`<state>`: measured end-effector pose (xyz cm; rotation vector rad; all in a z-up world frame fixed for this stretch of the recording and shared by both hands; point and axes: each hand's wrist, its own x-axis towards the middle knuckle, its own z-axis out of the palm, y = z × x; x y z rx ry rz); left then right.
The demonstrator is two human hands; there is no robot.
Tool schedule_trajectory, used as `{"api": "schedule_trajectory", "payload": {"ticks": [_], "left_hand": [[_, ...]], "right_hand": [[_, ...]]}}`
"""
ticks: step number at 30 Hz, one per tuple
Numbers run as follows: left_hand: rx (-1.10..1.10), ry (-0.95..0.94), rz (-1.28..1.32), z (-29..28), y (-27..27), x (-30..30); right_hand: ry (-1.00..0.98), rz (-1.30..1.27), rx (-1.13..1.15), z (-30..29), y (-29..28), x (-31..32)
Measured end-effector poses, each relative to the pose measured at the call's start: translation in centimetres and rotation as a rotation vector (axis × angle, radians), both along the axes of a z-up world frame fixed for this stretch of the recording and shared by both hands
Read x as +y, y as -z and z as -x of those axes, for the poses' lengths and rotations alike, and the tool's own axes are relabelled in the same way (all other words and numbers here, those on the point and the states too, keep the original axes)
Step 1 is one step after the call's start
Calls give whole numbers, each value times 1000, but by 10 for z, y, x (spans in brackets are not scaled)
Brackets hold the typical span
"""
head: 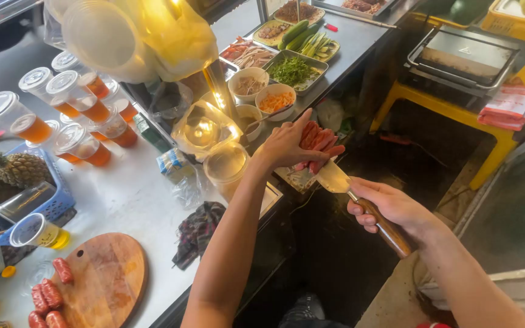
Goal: Slicing several cooked sausages on a wooden cutting board using a kitchen knife.
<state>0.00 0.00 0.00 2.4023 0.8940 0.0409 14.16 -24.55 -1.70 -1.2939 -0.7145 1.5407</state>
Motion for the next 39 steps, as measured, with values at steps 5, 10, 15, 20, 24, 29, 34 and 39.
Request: {"api": "schedule_trajectory", "payload": {"ticks": [5,10,15,20,24,29,34,39], "left_hand": [[64,-16,4,-44,2,49],[50,-68,58,-86,-2,125],[83,-166,28,-106,24,216],[102,-402,8,-114,75,327],[73,-608,98,-108,120,419],[203,-814,89,-80,90,472],[391,-726,27,-4,202,589],[9,-987,-180,21,196,559]], "right_hand": [[-11,-27,29,-44,21,64],[-49,-32,37,-89,26,157],[-61,6,32,-126,47,260],[-149,7,88,-136,66,373],[-199,-27,174,-128,104,473],[-236,137,249,-86,131,591],[-269,249,259,-24,198,706],[-350,398,413,14,204,771]]}}
